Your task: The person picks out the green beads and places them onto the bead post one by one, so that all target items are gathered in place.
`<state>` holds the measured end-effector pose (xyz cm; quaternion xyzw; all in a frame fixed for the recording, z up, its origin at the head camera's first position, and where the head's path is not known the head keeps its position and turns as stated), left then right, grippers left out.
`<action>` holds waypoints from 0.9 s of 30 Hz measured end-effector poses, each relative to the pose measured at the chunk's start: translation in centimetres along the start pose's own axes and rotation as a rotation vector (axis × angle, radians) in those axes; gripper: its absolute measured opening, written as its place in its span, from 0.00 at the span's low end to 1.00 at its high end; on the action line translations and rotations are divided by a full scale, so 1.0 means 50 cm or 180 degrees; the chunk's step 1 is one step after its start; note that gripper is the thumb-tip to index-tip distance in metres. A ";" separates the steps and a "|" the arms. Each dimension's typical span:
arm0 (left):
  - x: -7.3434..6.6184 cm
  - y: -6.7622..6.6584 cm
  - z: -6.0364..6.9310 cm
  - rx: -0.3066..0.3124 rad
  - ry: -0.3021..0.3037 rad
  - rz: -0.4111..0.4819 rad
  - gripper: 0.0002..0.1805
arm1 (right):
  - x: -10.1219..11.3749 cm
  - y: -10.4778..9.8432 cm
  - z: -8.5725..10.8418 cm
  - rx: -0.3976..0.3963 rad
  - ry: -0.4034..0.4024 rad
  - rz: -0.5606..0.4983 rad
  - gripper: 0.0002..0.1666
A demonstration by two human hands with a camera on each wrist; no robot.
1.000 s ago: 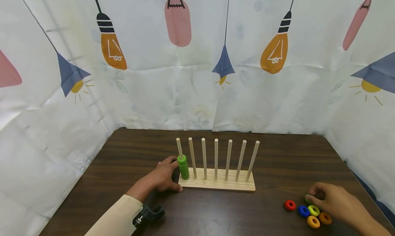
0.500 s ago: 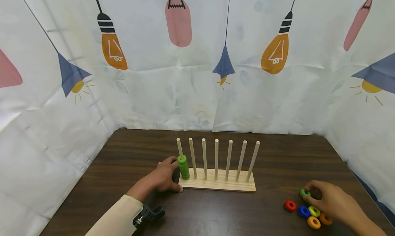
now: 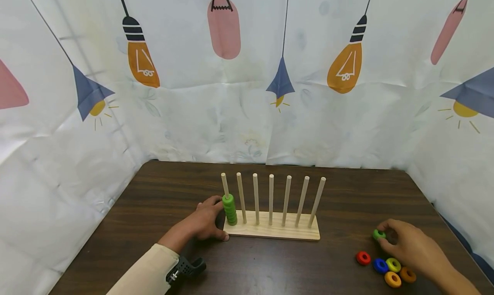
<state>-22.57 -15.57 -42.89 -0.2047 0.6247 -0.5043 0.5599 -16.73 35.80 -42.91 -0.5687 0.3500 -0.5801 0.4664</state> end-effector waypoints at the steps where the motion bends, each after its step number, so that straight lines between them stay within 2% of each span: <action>1: 0.000 0.000 0.000 0.0005 -0.0002 0.0000 0.51 | 0.003 -0.005 -0.001 -0.0061 -0.0030 -0.0010 0.18; 9: -0.001 0.001 0.001 0.0007 -0.0023 -0.0009 0.51 | 0.046 -0.051 -0.007 -0.0579 -0.0314 0.0010 0.15; 18: -0.001 0.002 0.001 0.0011 -0.0002 0.0016 0.51 | 0.082 -0.093 -0.015 -0.0777 -0.0474 0.0065 0.17; 27: 0.002 0.002 -0.001 0.0016 -0.0028 -0.0006 0.51 | 0.120 -0.124 -0.018 -0.1259 -0.0951 0.0325 0.18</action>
Point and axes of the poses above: each hand's wrist, its own z-axis away from the middle knuckle, its own y-axis out of the palm, x = y × z, the point moved 5 cm from there along -z, towards the middle knuckle, and after that the axes turned 3 degrees about z, right-handed, at the moved point
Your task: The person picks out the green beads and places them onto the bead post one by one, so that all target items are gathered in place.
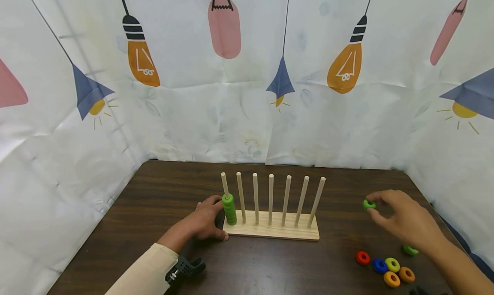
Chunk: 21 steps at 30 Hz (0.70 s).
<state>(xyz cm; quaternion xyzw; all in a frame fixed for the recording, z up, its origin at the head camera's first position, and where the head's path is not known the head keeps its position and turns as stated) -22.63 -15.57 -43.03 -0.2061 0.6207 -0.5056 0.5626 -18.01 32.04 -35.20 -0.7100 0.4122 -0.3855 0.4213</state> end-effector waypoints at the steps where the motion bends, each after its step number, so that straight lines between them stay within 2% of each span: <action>1: 0.000 0.000 0.000 0.0005 -0.0003 0.0008 0.51 | 0.003 -0.003 -0.003 -0.0014 -0.0027 0.0014 0.18; 15: 0.002 0.001 -0.002 0.0040 -0.0025 -0.0005 0.52 | 0.037 -0.041 -0.037 -0.0113 -0.0214 0.0119 0.18; 21: 0.002 0.001 -0.001 0.0046 -0.0020 -0.0004 0.52 | 0.051 -0.057 -0.052 -0.0243 -0.0407 0.0130 0.19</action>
Point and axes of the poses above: each hand's wrist, its own z-axis away from the middle knuckle, its own y-axis out of the palm, x = y × z, the point moved 5 cm from there along -z, towards the middle knuckle, and after that the axes turned 3 degrees about z, right-handed, at the moved point
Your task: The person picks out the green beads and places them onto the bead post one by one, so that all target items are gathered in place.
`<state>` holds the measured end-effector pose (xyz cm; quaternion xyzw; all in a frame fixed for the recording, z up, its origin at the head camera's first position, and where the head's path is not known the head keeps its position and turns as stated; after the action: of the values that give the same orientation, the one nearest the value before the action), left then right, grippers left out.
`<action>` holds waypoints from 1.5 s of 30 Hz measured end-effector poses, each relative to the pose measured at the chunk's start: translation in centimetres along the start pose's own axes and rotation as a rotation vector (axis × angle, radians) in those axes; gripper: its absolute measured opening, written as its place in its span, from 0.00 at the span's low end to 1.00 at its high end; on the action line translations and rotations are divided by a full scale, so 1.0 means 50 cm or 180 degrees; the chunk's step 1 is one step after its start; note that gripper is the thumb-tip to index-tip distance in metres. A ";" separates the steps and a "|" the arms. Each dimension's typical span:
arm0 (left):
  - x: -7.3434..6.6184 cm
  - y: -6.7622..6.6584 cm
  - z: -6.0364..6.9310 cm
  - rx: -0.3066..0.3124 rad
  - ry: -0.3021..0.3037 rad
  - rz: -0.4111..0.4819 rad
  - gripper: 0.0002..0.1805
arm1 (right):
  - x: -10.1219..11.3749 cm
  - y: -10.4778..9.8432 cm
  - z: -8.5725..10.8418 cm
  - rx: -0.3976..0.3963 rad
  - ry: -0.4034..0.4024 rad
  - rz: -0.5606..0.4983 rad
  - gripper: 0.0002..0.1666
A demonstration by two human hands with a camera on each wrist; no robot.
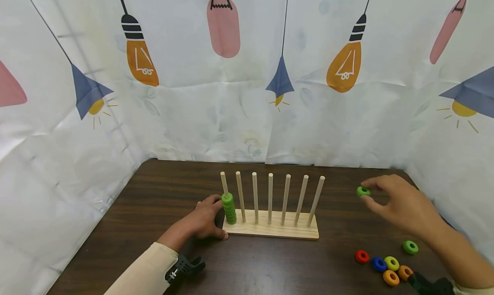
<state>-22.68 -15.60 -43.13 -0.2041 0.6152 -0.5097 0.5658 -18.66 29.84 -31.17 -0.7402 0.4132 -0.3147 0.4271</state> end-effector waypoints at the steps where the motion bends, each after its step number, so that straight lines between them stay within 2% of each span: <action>1: 0.000 0.000 0.000 0.0004 0.0003 0.0005 0.52 | 0.003 -0.003 -0.004 -0.0034 -0.0044 0.0010 0.19; 6: 0.000 0.000 0.000 0.0004 0.0010 0.0012 0.52 | 0.012 -0.013 -0.019 -0.0095 -0.0123 0.0015 0.19; 15: 0.003 0.001 -0.003 -0.0005 0.0001 -0.0019 0.53 | 0.021 -0.022 -0.033 0.0045 0.0028 -0.0097 0.19; 22: 0.000 0.000 0.000 -0.0024 0.0007 -0.0010 0.53 | 0.041 -0.029 -0.048 -0.0118 -0.0118 -0.0086 0.19; 36: 0.000 0.003 0.000 -0.0086 0.0129 0.0016 0.50 | 0.080 -0.045 -0.080 -0.0182 -0.0262 -0.0199 0.19; 45: -0.002 0.001 0.001 -0.0077 0.0089 0.0004 0.50 | 0.106 -0.054 -0.092 -0.0378 -0.0396 -0.0263 0.21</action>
<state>-22.60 -15.51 -43.13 -0.2033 0.6292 -0.5048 0.5549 -19.08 24.27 -26.16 -0.7988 0.3729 -0.2604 0.3938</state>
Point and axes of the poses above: each hand's wrist, its own z-axis away from the middle knuckle, its own y-axis out of the palm, x = y × z, the point moved 5 cm from there along -z, towards the middle knuckle, and after that the axes turned 3 degrees about z, right-handed, at the moved point
